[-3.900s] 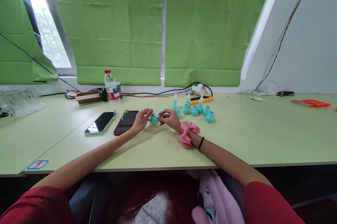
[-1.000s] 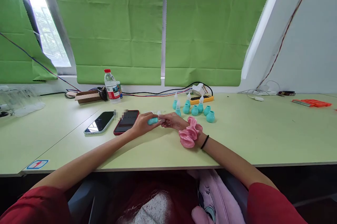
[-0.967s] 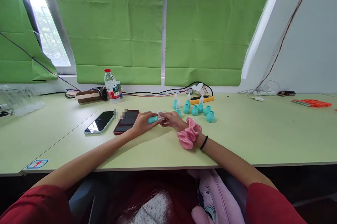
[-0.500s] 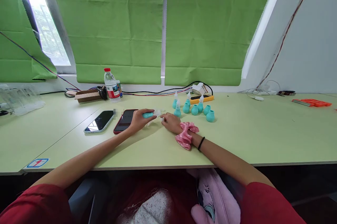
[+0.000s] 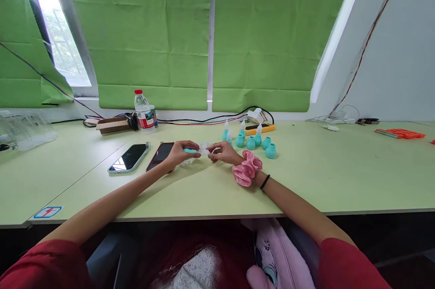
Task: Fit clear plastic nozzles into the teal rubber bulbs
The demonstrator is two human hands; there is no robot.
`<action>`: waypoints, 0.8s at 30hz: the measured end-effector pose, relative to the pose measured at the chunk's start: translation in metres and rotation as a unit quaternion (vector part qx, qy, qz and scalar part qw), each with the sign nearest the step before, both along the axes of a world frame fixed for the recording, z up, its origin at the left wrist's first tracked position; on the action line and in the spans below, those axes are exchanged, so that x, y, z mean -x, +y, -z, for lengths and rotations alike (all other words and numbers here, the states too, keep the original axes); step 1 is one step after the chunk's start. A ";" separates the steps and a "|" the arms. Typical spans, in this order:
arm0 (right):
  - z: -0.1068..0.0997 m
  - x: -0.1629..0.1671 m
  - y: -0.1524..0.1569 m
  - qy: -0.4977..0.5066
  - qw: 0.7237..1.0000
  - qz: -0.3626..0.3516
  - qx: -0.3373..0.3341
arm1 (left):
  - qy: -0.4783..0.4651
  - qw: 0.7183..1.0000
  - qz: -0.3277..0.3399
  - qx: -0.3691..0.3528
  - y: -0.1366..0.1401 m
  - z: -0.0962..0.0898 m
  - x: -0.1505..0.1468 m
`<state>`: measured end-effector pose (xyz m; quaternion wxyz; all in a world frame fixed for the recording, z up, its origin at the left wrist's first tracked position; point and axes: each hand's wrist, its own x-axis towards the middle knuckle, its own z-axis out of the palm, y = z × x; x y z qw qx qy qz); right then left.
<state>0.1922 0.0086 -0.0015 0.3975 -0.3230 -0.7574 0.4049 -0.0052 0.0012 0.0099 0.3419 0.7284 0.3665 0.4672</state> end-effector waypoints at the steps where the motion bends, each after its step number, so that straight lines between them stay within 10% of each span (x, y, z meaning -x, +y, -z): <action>1: -0.002 -0.002 0.000 -0.004 0.999 -0.027 0.022 | -0.001 1.000 0.014 0.014 0.000 0.000 0.001; 24: -0.008 -0.007 -0.006 -0.053 0.985 -0.106 0.122 | 0.102 0.993 0.025 -0.052 -0.006 -0.005 0.000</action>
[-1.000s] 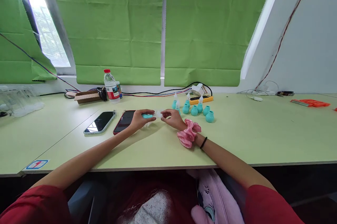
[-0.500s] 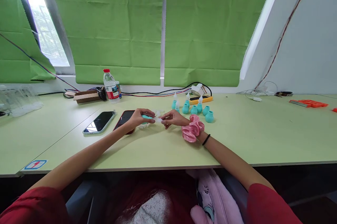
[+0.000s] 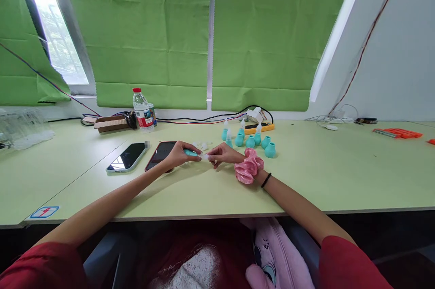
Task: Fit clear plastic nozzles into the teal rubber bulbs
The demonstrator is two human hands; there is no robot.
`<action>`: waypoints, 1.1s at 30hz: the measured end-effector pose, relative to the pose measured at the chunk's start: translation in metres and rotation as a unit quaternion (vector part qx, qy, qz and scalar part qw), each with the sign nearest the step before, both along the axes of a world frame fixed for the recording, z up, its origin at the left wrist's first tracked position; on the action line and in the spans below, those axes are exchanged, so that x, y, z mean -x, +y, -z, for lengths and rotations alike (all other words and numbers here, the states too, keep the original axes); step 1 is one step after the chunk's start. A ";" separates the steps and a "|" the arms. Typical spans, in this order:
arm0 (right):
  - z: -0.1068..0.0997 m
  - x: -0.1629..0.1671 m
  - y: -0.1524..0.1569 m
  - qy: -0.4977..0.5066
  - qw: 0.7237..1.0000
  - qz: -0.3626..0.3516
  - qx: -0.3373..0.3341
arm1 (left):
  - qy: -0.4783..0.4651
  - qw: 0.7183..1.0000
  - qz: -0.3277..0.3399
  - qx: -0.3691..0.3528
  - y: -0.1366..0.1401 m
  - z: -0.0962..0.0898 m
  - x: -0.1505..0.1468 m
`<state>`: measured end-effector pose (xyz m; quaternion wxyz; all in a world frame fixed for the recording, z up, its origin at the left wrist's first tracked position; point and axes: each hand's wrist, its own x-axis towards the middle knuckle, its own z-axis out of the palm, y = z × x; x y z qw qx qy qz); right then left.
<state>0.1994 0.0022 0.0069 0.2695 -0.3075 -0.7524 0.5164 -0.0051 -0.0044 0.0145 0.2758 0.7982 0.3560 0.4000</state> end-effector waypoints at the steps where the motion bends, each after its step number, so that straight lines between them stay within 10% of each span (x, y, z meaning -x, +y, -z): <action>1: 0.000 0.000 0.000 0.001 1.000 0.004 0.005 | 0.001 1.000 0.002 -0.003 0.000 0.001 -0.001; 22: 0.007 0.008 0.001 0.106 0.988 0.048 0.101 | -0.080 0.985 -0.084 -0.128 -0.018 0.017 -0.013; 33: -0.007 0.006 -0.004 0.086 0.994 0.029 0.063 | -0.175 0.974 -0.033 0.140 -0.004 0.013 -0.009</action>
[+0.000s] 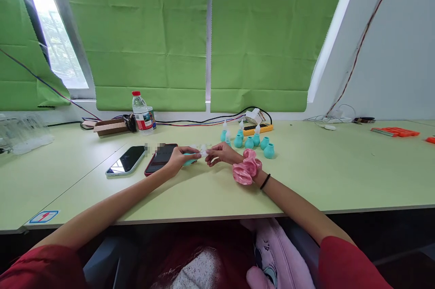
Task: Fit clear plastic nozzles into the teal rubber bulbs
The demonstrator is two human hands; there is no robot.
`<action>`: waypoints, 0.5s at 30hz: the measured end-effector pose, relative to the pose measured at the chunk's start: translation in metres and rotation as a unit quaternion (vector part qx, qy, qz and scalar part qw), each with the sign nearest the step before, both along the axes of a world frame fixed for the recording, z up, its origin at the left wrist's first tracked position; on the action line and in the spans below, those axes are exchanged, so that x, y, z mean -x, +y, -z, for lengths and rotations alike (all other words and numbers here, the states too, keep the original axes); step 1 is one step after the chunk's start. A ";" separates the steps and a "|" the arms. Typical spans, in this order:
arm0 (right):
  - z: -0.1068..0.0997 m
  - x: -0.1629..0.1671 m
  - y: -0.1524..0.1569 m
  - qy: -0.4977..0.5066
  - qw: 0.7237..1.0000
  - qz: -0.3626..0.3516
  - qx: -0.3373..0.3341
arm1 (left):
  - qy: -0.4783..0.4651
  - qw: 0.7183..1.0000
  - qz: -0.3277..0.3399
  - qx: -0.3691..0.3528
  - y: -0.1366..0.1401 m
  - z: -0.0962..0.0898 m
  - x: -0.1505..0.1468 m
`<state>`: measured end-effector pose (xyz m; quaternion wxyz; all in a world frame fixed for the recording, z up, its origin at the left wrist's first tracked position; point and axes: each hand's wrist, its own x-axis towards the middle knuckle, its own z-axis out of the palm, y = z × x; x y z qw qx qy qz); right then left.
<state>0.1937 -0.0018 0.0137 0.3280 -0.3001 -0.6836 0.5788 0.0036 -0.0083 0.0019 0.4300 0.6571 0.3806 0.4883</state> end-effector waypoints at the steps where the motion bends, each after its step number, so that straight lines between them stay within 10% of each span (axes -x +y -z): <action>1: 0.001 0.000 0.000 0.000 1.000 0.005 -0.004 | -0.009 1.000 0.011 0.016 0.001 0.000 0.001; 15: 0.013 0.016 -0.002 0.090 0.992 0.088 -0.013 | -0.122 0.989 0.003 0.083 -0.003 0.002 -0.003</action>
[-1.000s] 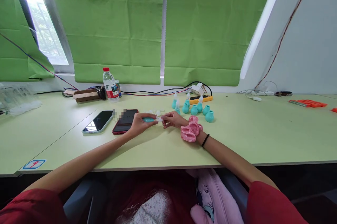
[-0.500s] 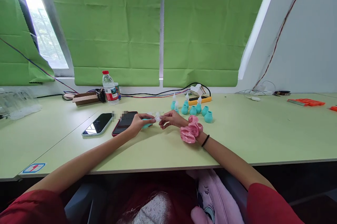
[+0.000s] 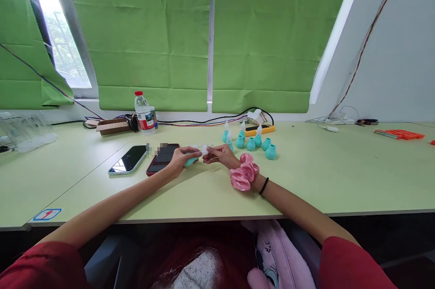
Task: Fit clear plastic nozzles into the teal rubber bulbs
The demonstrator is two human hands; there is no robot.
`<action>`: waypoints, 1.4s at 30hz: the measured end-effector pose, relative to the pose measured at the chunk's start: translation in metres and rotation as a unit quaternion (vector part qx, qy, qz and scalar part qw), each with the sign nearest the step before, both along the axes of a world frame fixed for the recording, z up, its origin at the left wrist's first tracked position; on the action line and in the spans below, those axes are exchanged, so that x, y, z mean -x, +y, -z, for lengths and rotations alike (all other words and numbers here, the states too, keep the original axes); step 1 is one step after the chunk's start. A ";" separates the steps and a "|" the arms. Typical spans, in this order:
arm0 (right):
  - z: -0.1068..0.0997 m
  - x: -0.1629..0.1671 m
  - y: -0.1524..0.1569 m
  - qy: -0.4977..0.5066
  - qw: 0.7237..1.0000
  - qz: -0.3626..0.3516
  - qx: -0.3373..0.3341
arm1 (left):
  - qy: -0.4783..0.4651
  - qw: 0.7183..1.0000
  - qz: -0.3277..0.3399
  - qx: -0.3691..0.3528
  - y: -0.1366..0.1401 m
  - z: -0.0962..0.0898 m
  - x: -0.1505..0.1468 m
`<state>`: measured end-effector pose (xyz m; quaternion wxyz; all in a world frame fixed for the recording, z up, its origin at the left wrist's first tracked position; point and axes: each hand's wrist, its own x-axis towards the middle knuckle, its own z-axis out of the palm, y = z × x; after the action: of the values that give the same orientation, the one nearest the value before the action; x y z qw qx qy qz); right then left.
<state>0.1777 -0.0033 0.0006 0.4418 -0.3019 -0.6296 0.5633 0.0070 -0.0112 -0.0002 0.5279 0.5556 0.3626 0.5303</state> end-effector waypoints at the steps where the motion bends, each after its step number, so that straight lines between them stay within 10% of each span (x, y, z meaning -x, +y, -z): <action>1: -0.001 0.001 -0.001 0.002 1.000 0.004 0.002 | -0.005 1.000 0.001 0.004 0.000 0.000 0.000; 15: -0.016 -0.002 -0.008 -0.063 0.934 0.254 -0.242 | 0.111 0.983 0.101 -0.104 -0.011 0.009 -0.016; 19: -0.024 -0.023 0.002 -0.101 0.838 0.405 -0.351 | 0.218 0.947 -0.024 -0.235 -0.008 -0.001 -0.007; 24: -0.033 -0.059 0.019 -0.318 0.672 0.493 -0.452 | 0.374 0.837 -0.150 -0.371 0.007 -0.011 0.008; 30: -0.036 -0.080 0.031 -0.564 0.558 0.498 -0.349 | 0.482 0.737 -0.228 -0.415 0.017 -0.019 0.021; 42: -0.037 -0.094 0.040 -0.584 0.562 0.551 -0.198 | 0.665 0.663 -0.058 -0.339 0.015 -0.004 0.016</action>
<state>0.2718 0.0366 0.0371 0.2510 -0.7585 -0.5567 -0.2275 -0.0088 0.0037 0.0040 -0.1103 0.8789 0.4439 0.1356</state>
